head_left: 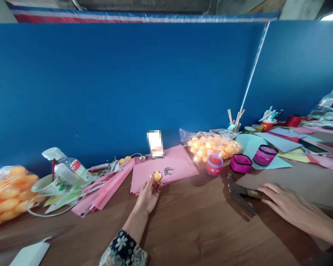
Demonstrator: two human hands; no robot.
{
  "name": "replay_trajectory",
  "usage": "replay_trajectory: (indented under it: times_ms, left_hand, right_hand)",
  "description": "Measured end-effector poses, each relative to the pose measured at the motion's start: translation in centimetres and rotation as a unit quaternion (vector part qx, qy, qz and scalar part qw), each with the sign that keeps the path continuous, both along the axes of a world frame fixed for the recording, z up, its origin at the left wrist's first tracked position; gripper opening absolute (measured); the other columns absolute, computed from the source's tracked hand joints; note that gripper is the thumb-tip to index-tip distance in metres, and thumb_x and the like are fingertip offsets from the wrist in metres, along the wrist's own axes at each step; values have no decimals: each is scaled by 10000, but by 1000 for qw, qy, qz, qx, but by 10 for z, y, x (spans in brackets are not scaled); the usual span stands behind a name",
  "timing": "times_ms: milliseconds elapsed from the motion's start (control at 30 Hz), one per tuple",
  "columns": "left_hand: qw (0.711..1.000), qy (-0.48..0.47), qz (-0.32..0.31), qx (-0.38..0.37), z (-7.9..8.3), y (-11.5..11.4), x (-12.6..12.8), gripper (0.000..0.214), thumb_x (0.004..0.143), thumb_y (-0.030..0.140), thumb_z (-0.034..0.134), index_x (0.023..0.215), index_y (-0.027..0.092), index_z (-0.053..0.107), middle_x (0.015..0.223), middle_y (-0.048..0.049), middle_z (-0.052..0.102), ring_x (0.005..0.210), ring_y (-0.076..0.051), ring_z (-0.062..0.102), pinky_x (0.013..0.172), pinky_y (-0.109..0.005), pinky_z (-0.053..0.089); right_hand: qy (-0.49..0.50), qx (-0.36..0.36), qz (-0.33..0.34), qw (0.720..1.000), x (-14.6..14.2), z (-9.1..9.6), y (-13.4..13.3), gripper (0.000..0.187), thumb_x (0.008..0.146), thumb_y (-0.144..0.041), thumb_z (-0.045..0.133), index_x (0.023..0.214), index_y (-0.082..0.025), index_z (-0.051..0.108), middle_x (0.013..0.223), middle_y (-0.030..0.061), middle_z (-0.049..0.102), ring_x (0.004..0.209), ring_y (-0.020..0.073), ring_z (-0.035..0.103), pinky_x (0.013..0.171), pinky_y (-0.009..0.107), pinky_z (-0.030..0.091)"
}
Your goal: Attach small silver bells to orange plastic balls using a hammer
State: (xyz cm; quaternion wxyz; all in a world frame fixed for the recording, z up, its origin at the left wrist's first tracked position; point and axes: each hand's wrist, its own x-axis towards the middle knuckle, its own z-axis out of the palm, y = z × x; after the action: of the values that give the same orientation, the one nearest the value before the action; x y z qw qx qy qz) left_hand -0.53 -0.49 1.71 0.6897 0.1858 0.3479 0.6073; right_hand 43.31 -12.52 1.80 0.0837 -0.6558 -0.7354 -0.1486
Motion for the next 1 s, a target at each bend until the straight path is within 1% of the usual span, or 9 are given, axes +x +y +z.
replay_trajectory:
  times_ms: [100,233,300,400,533,667,800,900,1000]
  left_hand:
    - [1000,-4,-5,2,1,0,0,113,798,221,592,806,112,620,782,-73,693,593,-88,620,566,-182,538]
    - [1000,-6,-13,6,0,0,0,121,775,232,621,806,115,616,775,-68,692,598,-93,625,563,-181,536]
    - [1000,-10,-15,6,-2,1,0,125,773,237,625,805,117,615,773,-67,691,604,-96,628,566,-184,537]
    - [1000,-18,-14,4,-3,1,0,110,771,220,625,807,117,617,759,-64,687,614,-102,633,578,-192,539]
    - [999,-29,-12,20,-2,0,0,112,761,202,634,844,126,627,786,-56,688,665,-108,644,648,-207,544]
    - [997,-33,-23,68,1,-1,0,284,744,192,654,1025,196,612,951,-46,680,843,-137,649,759,-240,528]
    - [995,-27,5,94,1,1,-1,350,740,180,658,1081,233,596,1006,-29,669,883,-123,637,822,-251,503]
    - [995,-8,19,100,-2,2,-1,360,721,159,673,1070,214,606,1023,-38,670,909,-115,631,852,-228,479]
    - [994,29,-6,109,-5,2,2,396,710,182,685,1095,193,592,1037,-61,671,945,-152,629,863,-259,475]
  right_hand:
    - [-4,-46,44,998,3,8,3,291,848,-395,422,1040,-250,585,1031,86,618,852,232,640,732,349,514]
    - [3,-29,44,999,-19,34,11,366,846,-436,453,1156,-253,517,1126,122,586,935,262,611,756,370,496]
    - [16,0,74,997,-47,49,15,333,859,-390,446,1154,-252,515,1116,112,587,930,254,605,770,374,485]
    - [53,-10,158,986,-103,64,22,264,857,-365,469,1074,-249,566,1042,85,612,915,233,603,773,356,482]
    - [142,-32,259,955,-183,66,46,240,844,-307,509,1064,-235,574,996,73,614,913,223,582,804,377,470]
    - [305,-32,303,902,-245,48,93,249,833,-265,524,1073,-208,558,1024,88,614,980,229,569,858,394,457]
    - [490,-79,271,825,-283,28,132,294,839,-304,515,1099,-168,539,1035,104,617,927,200,602,768,339,508]
    - [569,-98,266,771,-295,16,140,310,856,-340,492,1117,-177,535,1061,90,618,948,188,600,784,328,511]
    - [611,-113,281,732,-298,7,135,314,863,-346,485,1134,-195,535,1099,80,611,965,185,599,808,325,512]
